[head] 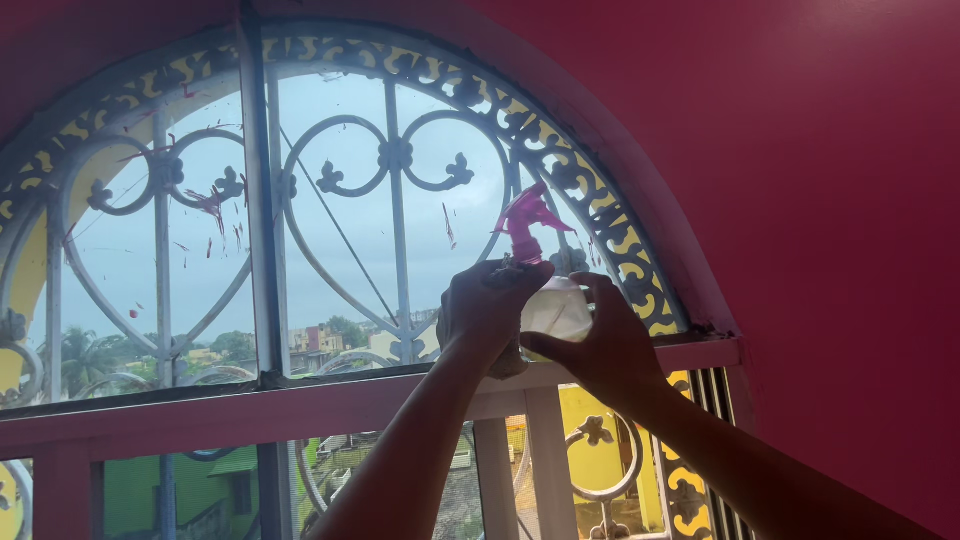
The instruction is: The person cleans an arched window with decorative metal grilles by spraying a cleaning solution from a pink spray bottle and wiping the glass with a cloth. The person repeatedly sprays and wipes different sections of the window, including the curved top and the lower rectangular pane.
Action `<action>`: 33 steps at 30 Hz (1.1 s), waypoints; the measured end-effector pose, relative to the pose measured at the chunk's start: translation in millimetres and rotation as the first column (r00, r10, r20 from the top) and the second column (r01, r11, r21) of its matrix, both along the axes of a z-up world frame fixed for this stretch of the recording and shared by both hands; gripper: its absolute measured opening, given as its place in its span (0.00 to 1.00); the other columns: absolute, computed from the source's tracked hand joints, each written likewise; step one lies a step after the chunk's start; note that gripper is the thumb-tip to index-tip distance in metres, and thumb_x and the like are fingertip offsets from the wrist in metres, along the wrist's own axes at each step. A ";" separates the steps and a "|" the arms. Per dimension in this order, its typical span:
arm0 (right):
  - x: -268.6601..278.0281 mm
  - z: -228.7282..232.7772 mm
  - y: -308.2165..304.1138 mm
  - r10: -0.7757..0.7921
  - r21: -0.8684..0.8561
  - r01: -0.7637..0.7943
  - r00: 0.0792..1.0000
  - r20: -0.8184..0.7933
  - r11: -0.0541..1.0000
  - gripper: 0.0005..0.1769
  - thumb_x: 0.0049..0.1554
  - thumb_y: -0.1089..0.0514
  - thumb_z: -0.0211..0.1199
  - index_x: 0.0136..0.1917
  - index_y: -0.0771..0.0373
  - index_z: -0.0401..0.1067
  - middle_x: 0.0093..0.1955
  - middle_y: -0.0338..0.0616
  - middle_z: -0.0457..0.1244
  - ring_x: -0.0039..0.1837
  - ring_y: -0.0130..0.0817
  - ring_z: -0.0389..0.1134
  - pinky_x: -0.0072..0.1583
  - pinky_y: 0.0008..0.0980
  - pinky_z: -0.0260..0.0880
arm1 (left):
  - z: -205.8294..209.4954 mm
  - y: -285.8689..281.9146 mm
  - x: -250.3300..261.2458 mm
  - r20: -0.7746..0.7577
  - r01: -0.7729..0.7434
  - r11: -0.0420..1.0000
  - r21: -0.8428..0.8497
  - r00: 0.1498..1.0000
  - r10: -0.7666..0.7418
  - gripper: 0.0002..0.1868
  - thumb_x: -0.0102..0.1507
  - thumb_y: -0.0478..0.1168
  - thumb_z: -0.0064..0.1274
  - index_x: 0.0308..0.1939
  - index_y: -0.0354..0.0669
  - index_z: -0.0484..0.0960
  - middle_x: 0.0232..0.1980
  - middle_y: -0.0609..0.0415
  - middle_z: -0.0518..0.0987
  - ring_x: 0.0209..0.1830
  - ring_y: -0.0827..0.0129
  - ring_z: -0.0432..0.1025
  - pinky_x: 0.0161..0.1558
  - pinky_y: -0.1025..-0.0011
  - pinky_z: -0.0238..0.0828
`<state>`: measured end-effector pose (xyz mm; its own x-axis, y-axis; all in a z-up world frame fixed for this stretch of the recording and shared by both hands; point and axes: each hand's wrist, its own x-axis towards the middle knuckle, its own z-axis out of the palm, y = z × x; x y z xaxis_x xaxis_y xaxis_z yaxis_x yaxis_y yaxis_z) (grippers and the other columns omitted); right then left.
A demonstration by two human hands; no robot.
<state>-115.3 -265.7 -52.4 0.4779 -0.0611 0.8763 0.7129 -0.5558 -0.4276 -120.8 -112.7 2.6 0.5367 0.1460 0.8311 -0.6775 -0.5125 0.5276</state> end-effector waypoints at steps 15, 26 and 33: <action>-7.3 -48.9 38.4 -0.217 -0.122 0.201 0.967 -0.136 0.972 0.34 0.58 0.34 0.57 0.67 0.58 0.65 0.63 0.48 0.65 0.62 0.41 0.71 0.63 0.40 0.74 | -13.9 108.4 -42.3 -0.083 -0.017 1.000 -0.003 0.996 0.017 0.22 0.50 0.60 0.69 0.39 0.51 0.92 0.29 0.56 0.87 0.28 0.71 0.80 0.38 0.67 0.74; 20.1 -92.3 64.8 -0.320 -0.167 0.276 0.869 -0.377 0.947 0.37 0.55 0.46 0.63 0.71 0.67 0.61 0.68 0.56 0.65 0.71 0.46 0.68 0.71 0.42 0.66 | -39.2 179.8 -82.9 -0.159 -0.100 0.994 -0.039 0.983 0.092 0.24 0.48 0.63 0.68 0.40 0.55 0.92 0.29 0.58 0.87 0.30 0.69 0.81 0.41 0.66 0.75; 28.4 -100.5 108.3 -0.056 -0.067 0.032 0.912 -0.407 0.997 0.40 0.51 0.58 0.61 0.76 0.64 0.56 0.71 0.52 0.63 0.69 0.44 0.69 0.68 0.42 0.67 | -42.7 182.3 -82.2 -0.139 -0.128 0.992 -0.002 0.982 0.127 0.24 0.48 0.64 0.68 0.39 0.56 0.93 0.29 0.60 0.87 0.30 0.71 0.81 0.41 0.66 0.75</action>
<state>-86.9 -157.5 -153.0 0.7925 -0.0452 0.6081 0.4575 -0.6152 -0.6420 -203.0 69.6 -40.2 0.6226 0.2288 0.7483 -0.5273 -0.5839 0.6173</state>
